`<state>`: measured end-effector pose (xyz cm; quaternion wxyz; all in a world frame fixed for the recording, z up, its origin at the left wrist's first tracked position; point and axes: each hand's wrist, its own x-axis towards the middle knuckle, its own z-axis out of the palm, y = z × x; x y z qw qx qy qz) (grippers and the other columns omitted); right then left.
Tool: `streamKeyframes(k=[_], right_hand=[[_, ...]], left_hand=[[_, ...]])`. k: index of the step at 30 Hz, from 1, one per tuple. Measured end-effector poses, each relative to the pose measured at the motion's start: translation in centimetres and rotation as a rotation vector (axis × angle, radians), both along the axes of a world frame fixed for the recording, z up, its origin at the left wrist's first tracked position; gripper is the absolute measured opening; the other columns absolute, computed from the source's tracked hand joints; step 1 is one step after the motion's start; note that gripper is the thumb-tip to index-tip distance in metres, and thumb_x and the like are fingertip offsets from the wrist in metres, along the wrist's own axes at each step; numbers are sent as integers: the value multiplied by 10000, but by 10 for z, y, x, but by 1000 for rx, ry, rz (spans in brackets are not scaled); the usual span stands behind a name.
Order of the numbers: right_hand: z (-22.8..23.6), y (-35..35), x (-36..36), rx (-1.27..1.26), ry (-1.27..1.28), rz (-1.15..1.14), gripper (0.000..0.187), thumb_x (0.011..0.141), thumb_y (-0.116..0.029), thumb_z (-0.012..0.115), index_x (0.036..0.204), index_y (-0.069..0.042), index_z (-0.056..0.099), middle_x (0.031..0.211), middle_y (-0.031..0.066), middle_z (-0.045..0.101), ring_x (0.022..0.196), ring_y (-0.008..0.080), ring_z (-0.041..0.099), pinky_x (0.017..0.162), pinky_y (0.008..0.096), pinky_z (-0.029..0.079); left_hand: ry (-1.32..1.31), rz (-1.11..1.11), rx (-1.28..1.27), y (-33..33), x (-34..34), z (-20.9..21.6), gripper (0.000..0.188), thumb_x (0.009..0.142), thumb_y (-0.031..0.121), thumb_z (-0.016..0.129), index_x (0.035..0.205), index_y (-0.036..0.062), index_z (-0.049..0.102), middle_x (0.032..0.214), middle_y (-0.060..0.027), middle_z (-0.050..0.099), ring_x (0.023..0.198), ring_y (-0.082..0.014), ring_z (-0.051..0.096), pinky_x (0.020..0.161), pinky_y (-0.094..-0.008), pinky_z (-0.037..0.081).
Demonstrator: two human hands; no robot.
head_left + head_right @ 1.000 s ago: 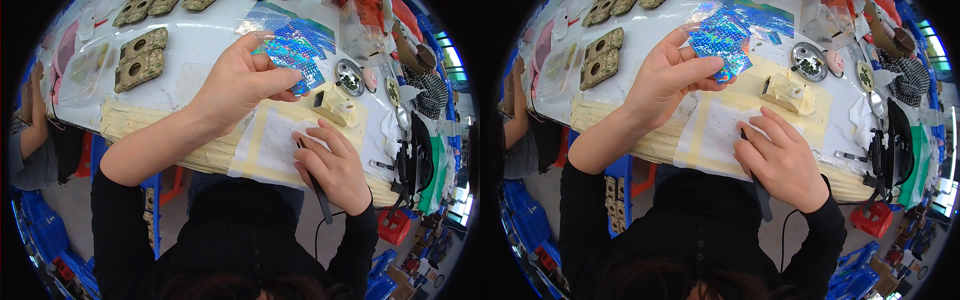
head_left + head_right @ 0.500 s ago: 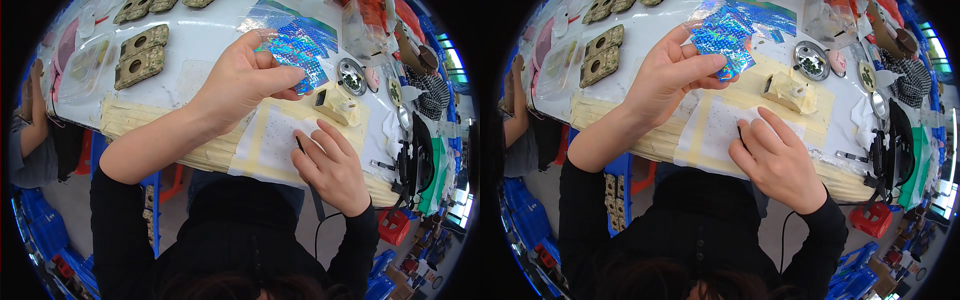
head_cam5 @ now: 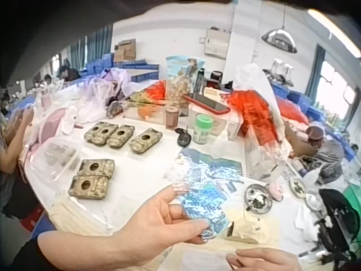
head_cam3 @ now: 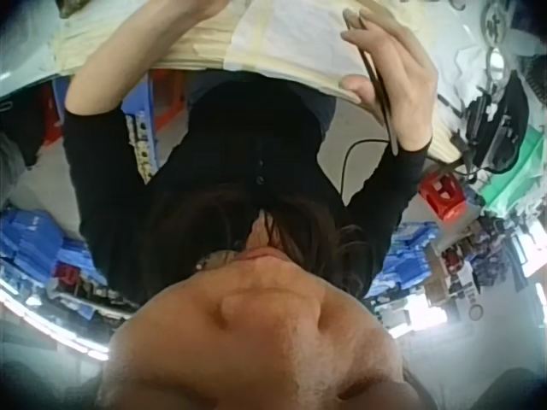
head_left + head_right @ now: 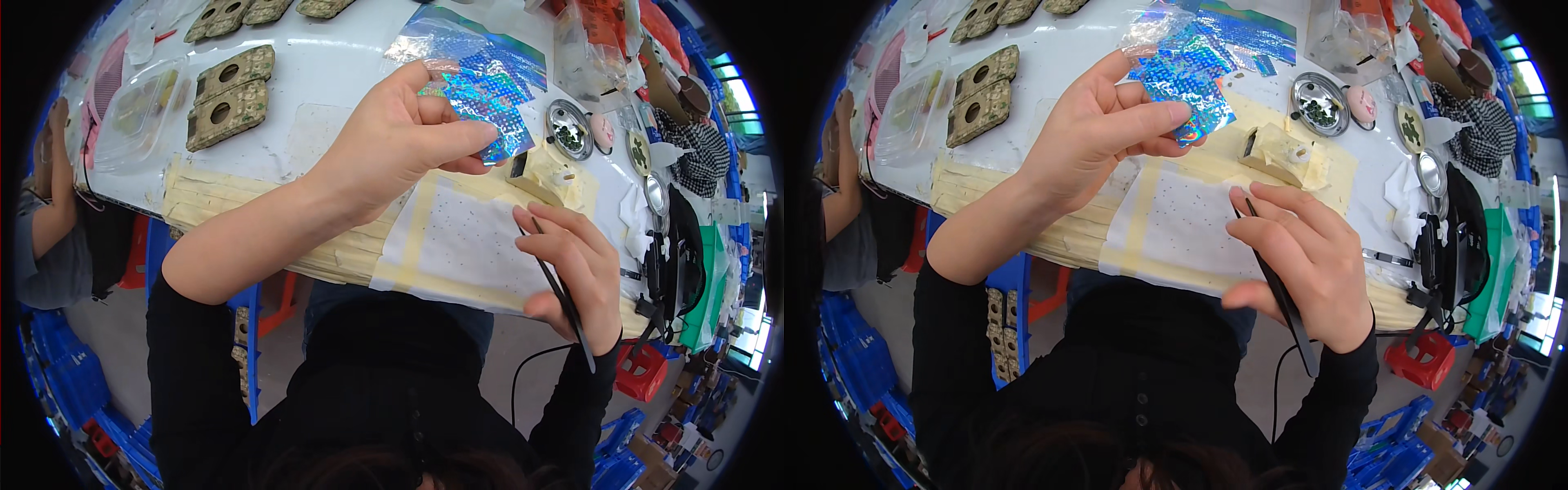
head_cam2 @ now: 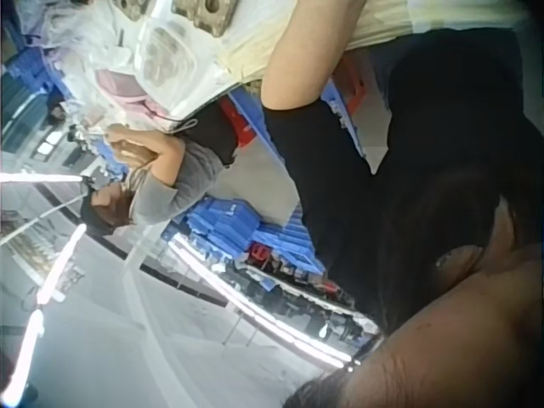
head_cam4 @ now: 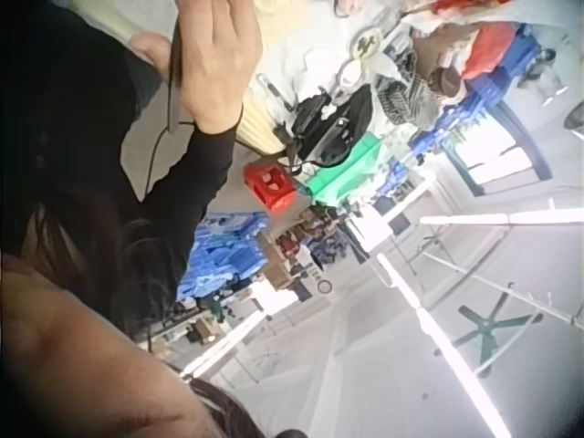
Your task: Use tweezers to precisely apply small decorative stones or elements onto a holographic template or sheet.
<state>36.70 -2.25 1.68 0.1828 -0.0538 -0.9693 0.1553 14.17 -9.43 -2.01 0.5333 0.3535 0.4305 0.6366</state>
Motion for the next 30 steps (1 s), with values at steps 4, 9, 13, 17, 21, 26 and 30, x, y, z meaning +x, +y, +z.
streamKeyframes(k=[4, 9, 13, 17, 21, 26, 30], right_hand=[[14, -3, 2, -150, 179, -39, 726, 779, -676, 461, 942, 8, 639, 869, 154, 665, 795, 311, 648, 679, 365, 531], [18, 6, -21, 96, 321, 15, 476, 746, -460, 679, 887, -5, 659, 806, 119, 649, 825, 309, 658, 690, 352, 540], [4, 5, -32, 119, 363, -9, 372, 679, -353, 770, 822, -33, 643, 837, 114, 651, 865, 303, 659, 712, 371, 554], [-5, 5, -34, 112, 368, -7, 373, 674, -359, 771, 830, -43, 648, 861, 109, 653, 892, 309, 658, 729, 379, 557], [-6, 5, -34, 131, 350, -11, 367, 671, -354, 772, 828, -46, 651, 879, 110, 659, 911, 304, 659, 746, 384, 556], [-10, 6, -34, 118, 350, -20, 347, 673, -337, 773, 818, -48, 649, 887, 116, 661, 914, 296, 660, 758, 382, 553], [-9, 6, -34, 101, 345, -15, 339, 671, -328, 775, 815, -49, 648, 889, 116, 662, 914, 297, 661, 761, 379, 552]], left_hand=[[-19, -47, -19, 0, 0, 6, 447, 834, 81, 676, 1235, 15, 490, 967, -89, 682, 843, -127, 666, 736, -251, 557], [14, -70, -74, 1, -2, 4, 324, 836, 78, 677, 1137, 21, 571, 962, -80, 689, 840, -116, 662, 718, -249, 562], [-15, -95, -77, 1, 0, 6, 289, 844, 66, 664, 1118, 20, 585, 969, -84, 687, 839, -118, 662, 718, -257, 568], [-7, -93, -82, -1, 1, 5, 274, 850, 63, 658, 1109, 11, 582, 952, -91, 687, 828, -123, 663, 714, -265, 576], [19, -107, -73, -3, 1, 5, 253, 856, 68, 655, 1088, 3, 578, 914, -98, 687, 805, -125, 665, 693, -265, 581], [-30, -133, -53, -2, 4, 12, 239, 861, 70, 655, 1071, -3, 569, 883, -105, 685, 787, -130, 666, 677, -265, 584], [-25, -119, -66, -3, 3, 10, 242, 860, 67, 658, 1067, -7, 558, 861, -105, 685, 770, -133, 667, 671, -265, 585]])
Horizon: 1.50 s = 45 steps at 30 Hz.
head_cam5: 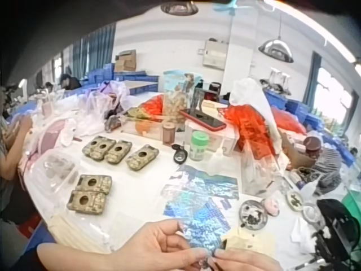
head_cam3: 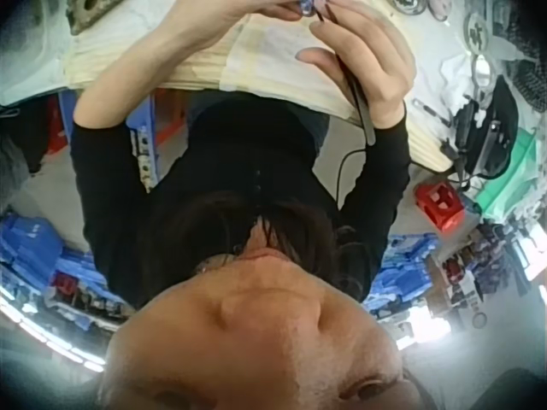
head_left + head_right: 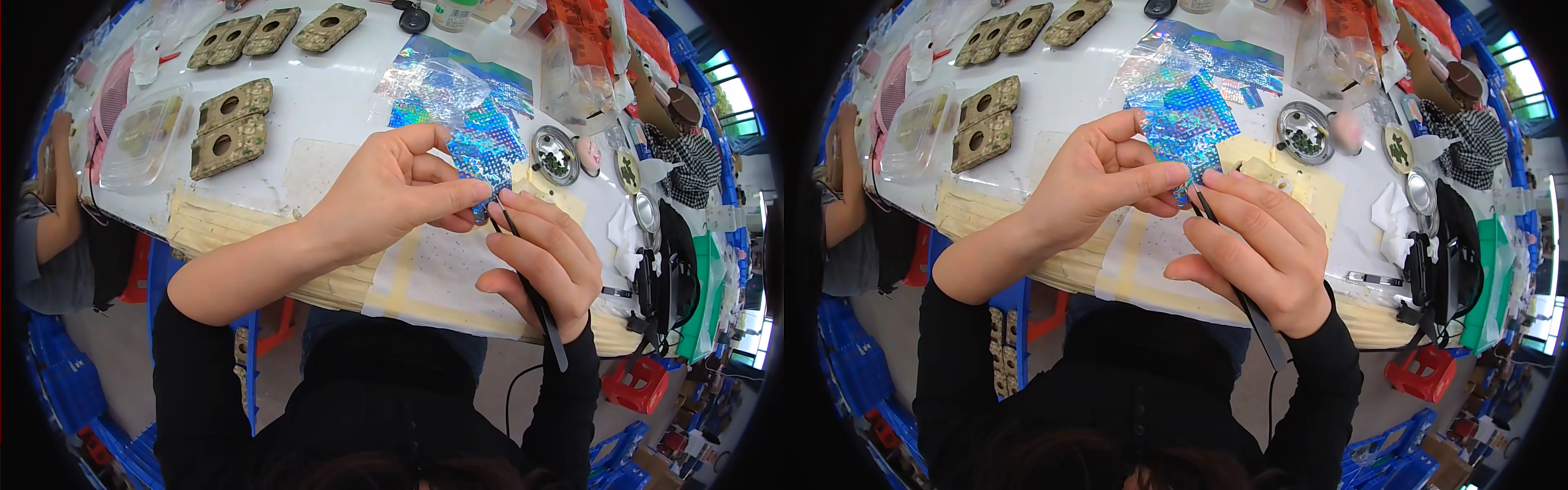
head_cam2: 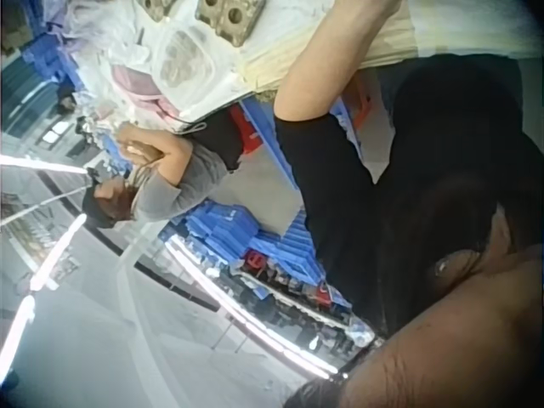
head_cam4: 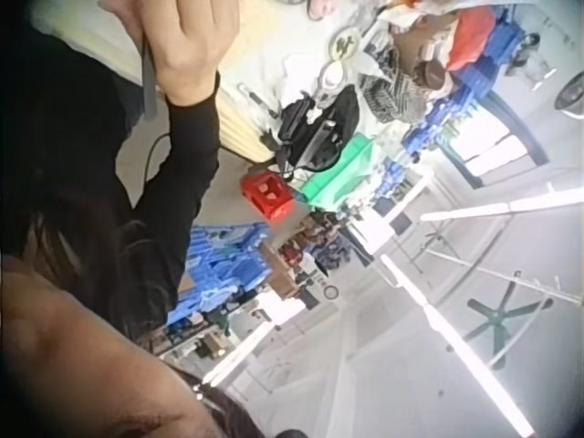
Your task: Use tweezers to precisely apply small decorative stones or elements onto a holographic template or sheet.
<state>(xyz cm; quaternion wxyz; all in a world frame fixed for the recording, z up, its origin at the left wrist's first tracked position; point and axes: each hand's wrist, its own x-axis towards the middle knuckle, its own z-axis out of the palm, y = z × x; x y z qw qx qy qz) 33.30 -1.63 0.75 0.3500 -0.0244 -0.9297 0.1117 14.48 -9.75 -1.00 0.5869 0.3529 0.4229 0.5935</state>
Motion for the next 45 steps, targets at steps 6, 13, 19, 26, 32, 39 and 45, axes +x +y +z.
streamKeyframes(k=[6, 13, 19, 26, 32, 39, 45], right_hand=[[-1, 1, -1, 0, -2, 2, 335, 665, -318, 777, 810, -46, 647, 895, 118, 663, 913, 300, 661, 764, 380, 552], [0, 1, -1, -38, -10, 11, 332, 657, -303, 782, 805, -39, 647, 895, 124, 663, 911, 306, 661, 778, 382, 553], [1, 1, -1, -63, -9, 12, 324, 649, -286, 789, 799, -36, 648, 880, 126, 664, 908, 304, 663, 787, 381, 555], [2, 2, -1, -84, -1, 24, 323, 646, -275, 792, 795, -27, 648, 878, 129, 665, 901, 305, 665, 782, 388, 558], [2, 1, -1, -82, -1, 7, 297, 650, -241, 798, 797, -30, 649, 871, 128, 664, 889, 301, 668, 778, 383, 559], [1, -2, -4, -12, -26, -43, 243, 664, -183, 802, 787, -39, 649, 862, 121, 663, 873, 291, 673, 757, 358, 564], [0, -2, -3, -24, 13, -43, 232, 677, -176, 795, 806, -36, 660, 862, 125, 664, 871, 288, 676, 739, 352, 568]], left_hand=[[4, 14, 4, 0, 0, -1, 271, 863, 73, 658, 1089, -8, 534, 835, -107, 686, 750, -132, 668, 665, -270, 587], [2, 12, 19, 0, -1, -2, 328, 864, 67, 655, 1141, -13, 499, 841, -111, 688, 761, -137, 671, 667, -277, 588], [11, 21, 11, 0, 0, -2, 379, 865, 66, 655, 1183, -24, 469, 838, -113, 687, 751, -139, 670, 665, -274, 587], [23, 6, 43, -1, 0, -1, 403, 868, 68, 655, 1207, -20, 454, 850, -110, 689, 767, -135, 668, 663, -269, 585], [42, 22, 64, -1, 2, -3, 411, 875, 53, 641, 1231, -19, 447, 881, -117, 687, 786, -135, 668, 679, -267, 584], [94, 61, 64, -2, 4, -9, 432, 876, 61, 643, 1244, -28, 434, 869, -112, 685, 778, -139, 668, 686, -270, 583], [-44, 16, 20, 0, 3, -4, 540, 867, 93, 659, 1294, -42, 358, 847, -106, 683, 756, -140, 671, 678, -278, 582]])
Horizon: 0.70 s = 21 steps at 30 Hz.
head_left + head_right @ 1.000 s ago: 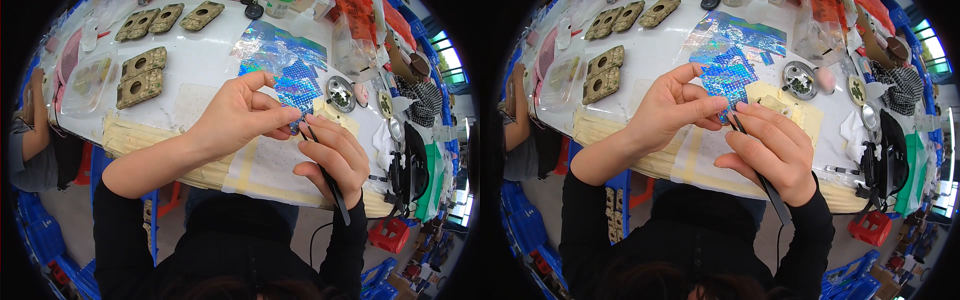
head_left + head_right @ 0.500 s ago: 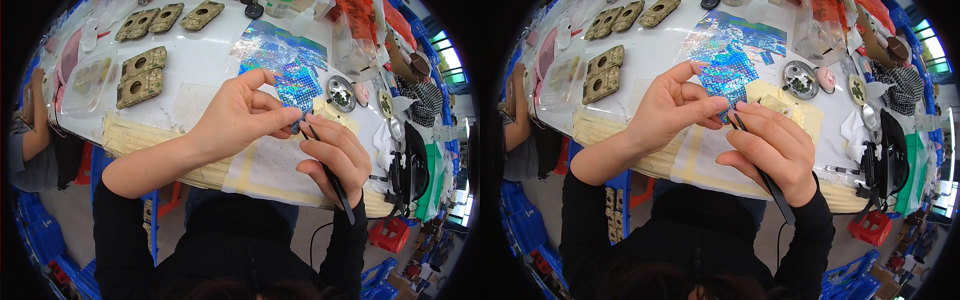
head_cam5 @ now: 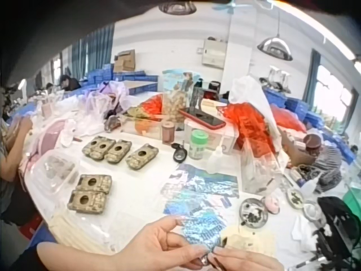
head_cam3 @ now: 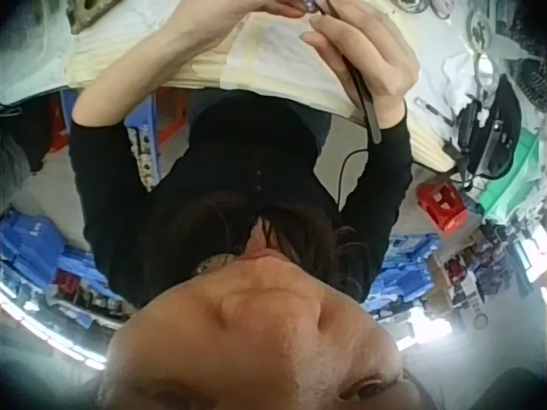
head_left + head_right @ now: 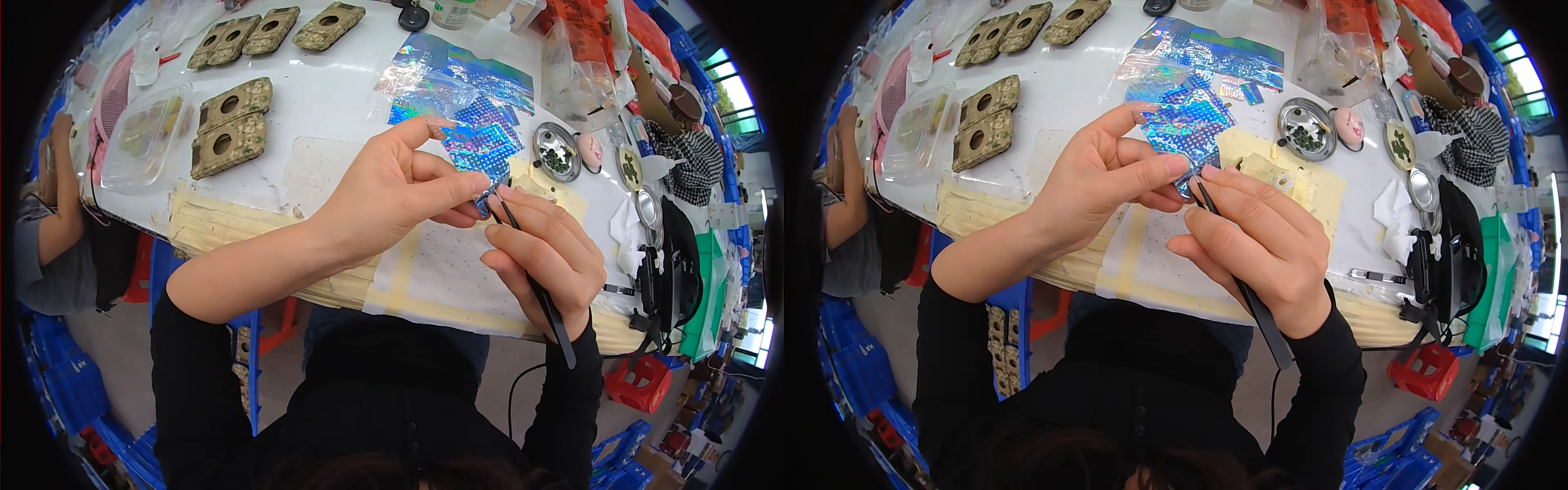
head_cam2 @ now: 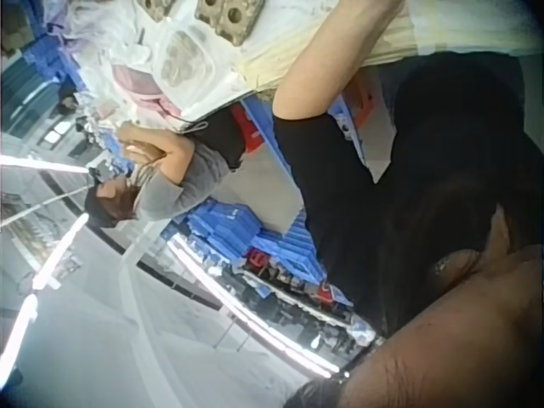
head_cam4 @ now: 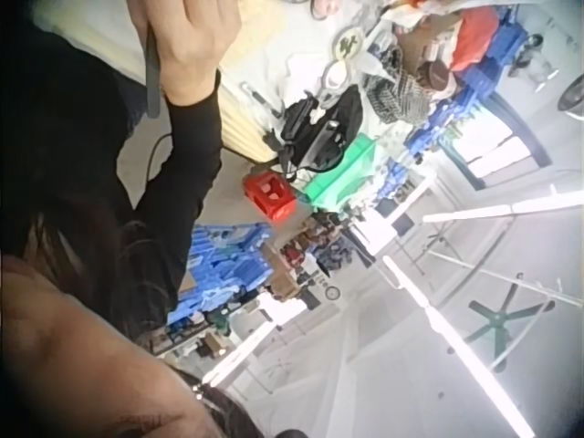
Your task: Use tweezers to precisely apply small decorative stones or elements onto a holographic template or sheet.
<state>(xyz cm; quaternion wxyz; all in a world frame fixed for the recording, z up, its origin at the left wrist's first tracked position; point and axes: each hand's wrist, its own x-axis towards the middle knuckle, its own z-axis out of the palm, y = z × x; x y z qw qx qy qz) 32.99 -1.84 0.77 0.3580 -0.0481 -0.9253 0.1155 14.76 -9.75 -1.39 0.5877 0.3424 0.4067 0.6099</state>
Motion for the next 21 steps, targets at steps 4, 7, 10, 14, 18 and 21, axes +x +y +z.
streamKeyframes(k=[4, 7, 10, 14, 18, 21], right_hand=[[1, 1, 2, -36, 32, 29, 247, 691, -200, 787, 831, -33, 670, 868, 129, 669, 883, 290, 678, 740, 353, 567], [2, 0, 3, -52, 25, 34, 270, 700, -242, 779, 837, -34, 675, 875, 131, 674, 894, 292, 678, 742, 354, 567], [2, 1, 3, -54, 26, 35, 288, 705, -272, 772, 841, -36, 677, 884, 133, 676, 900, 292, 679, 745, 352, 566], [3, 0, 3, -46, 24, 34, 290, 708, -276, 771, 842, -36, 677, 883, 133, 676, 901, 292, 679, 744, 351, 566], [3, 0, 4, -41, 20, 34, 290, 705, -275, 773, 841, -37, 677, 882, 131, 675, 899, 293, 679, 737, 351, 566], [3, 0, 3, -38, 18, 38, 289, 702, -272, 776, 834, -35, 675, 881, 132, 673, 895, 295, 679, 731, 352, 567]], left_hand=[[-74, -10, -46, 0, 0, 0, 543, 862, 107, 665, 1294, -24, 363, 871, -91, 682, 751, -132, 670, 677, -279, 583], [-110, -32, -58, 1, 0, -1, 499, 861, 114, 667, 1271, 8, 402, 898, -76, 681, 756, -125, 669, 680, -277, 583], [-119, -46, -63, 2, 0, 0, 455, 862, 118, 665, 1246, 35, 436, 910, -64, 680, 761, -118, 668, 682, -274, 582], [-115, -45, -47, 1, -1, -1, 464, 864, 121, 664, 1252, 33, 425, 905, -62, 681, 760, -115, 667, 680, -273, 581], [-112, -48, -52, 1, -1, 0, 508, 865, 121, 664, 1276, 14, 387, 893, -71, 685, 761, -118, 669, 677, -271, 581], [-108, -39, -40, 0, -1, 2, 489, 866, 122, 666, 1251, -5, 393, 869, -89, 685, 771, -128, 668, 687, -272, 580]])
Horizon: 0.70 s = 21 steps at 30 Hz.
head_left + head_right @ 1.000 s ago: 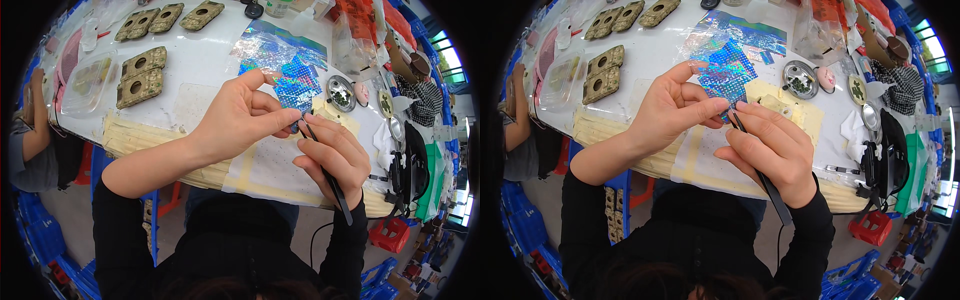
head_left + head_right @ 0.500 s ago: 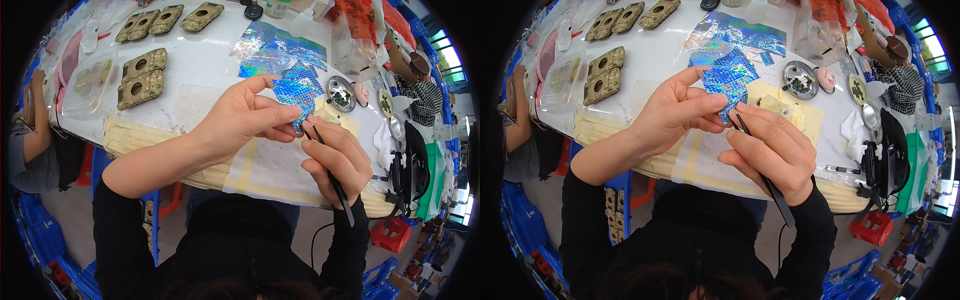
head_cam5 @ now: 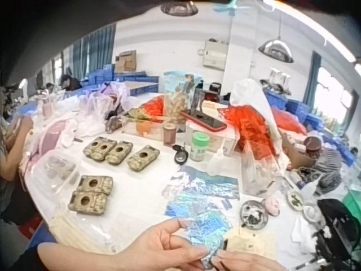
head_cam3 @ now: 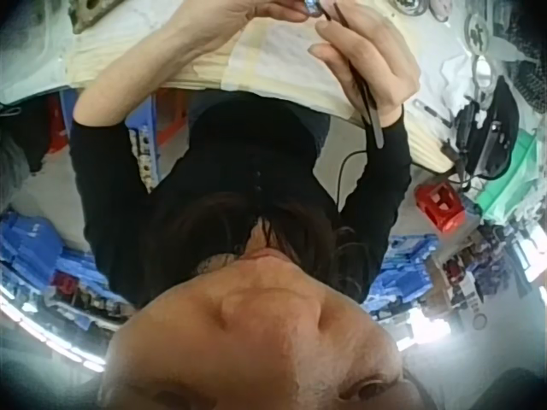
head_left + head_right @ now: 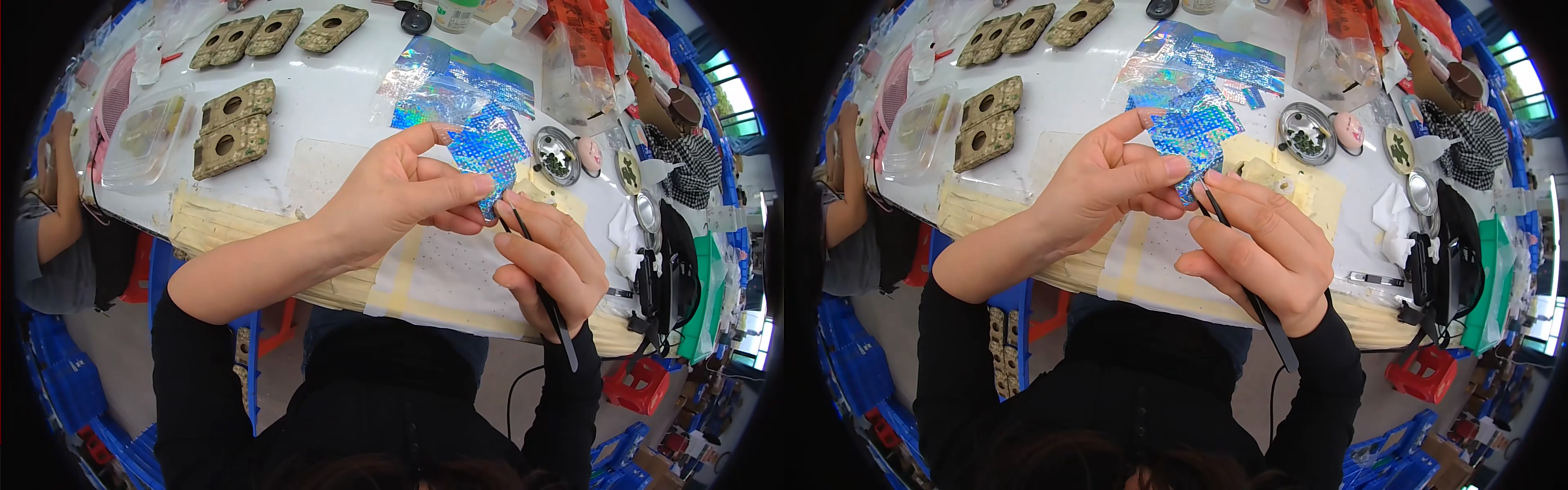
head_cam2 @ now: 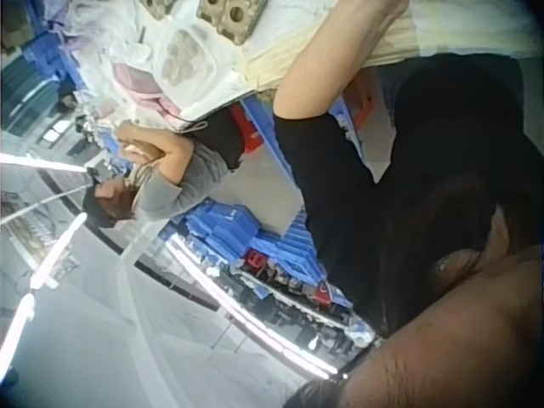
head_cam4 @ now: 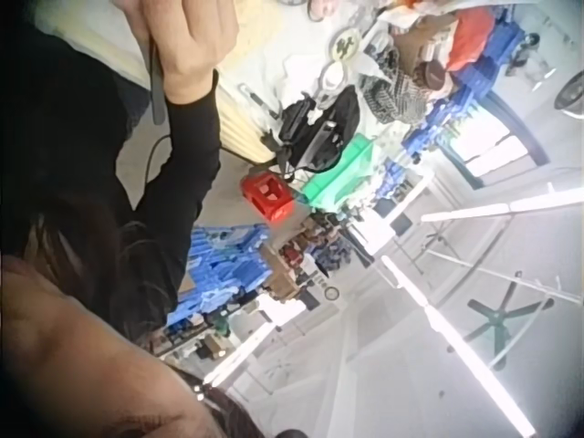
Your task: Use tweezers to precisely apply small decorative stones or elements onto a holographic template or sheet.
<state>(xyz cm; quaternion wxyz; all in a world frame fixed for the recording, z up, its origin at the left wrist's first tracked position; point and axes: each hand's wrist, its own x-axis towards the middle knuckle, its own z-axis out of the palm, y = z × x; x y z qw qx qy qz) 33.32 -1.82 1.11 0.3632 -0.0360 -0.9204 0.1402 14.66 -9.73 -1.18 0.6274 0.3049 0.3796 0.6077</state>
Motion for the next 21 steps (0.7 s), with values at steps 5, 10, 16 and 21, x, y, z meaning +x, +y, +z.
streamKeyframes(k=[5, 10, 16, 21], right_hand=[[-1, 0, -1, 19, -5, -11, 278, 699, -255, 781, 810, -27, 667, 872, 140, 665, 887, 300, 677, 729, 356, 569], [-3, -1, -3, 46, -3, -20, 276, 698, -241, 783, 812, -22, 662, 876, 147, 662, 886, 305, 675, 736, 364, 570], [-4, -1, -1, 26, 14, -15, 303, 694, -260, 782, 834, -20, 662, 895, 150, 663, 894, 306, 674, 742, 366, 570], [-3, -1, 0, 24, 5, -8, 330, 685, -290, 779, 846, -24, 668, 900, 144, 667, 898, 302, 674, 745, 364, 571]], left_hand=[[17, 16, 58, -1, 0, 2, 390, 872, 119, 664, 1176, -6, 453, 860, -124, 683, 792, -151, 667, 711, -276, 578], [44, 39, 56, -1, 2, -1, 476, 875, 111, 656, 1248, -20, 392, 850, -99, 687, 771, -134, 670, 686, -268, 581], [13, 20, 11, 0, 2, 0, 523, 872, 106, 656, 1294, 1, 365, 865, -78, 690, 768, -121, 670, 673, -266, 582], [-26, 1, 9, 0, 2, 0, 516, 868, 105, 658, 1290, 14, 375, 880, -75, 691, 768, -119, 670, 679, -270, 583]])
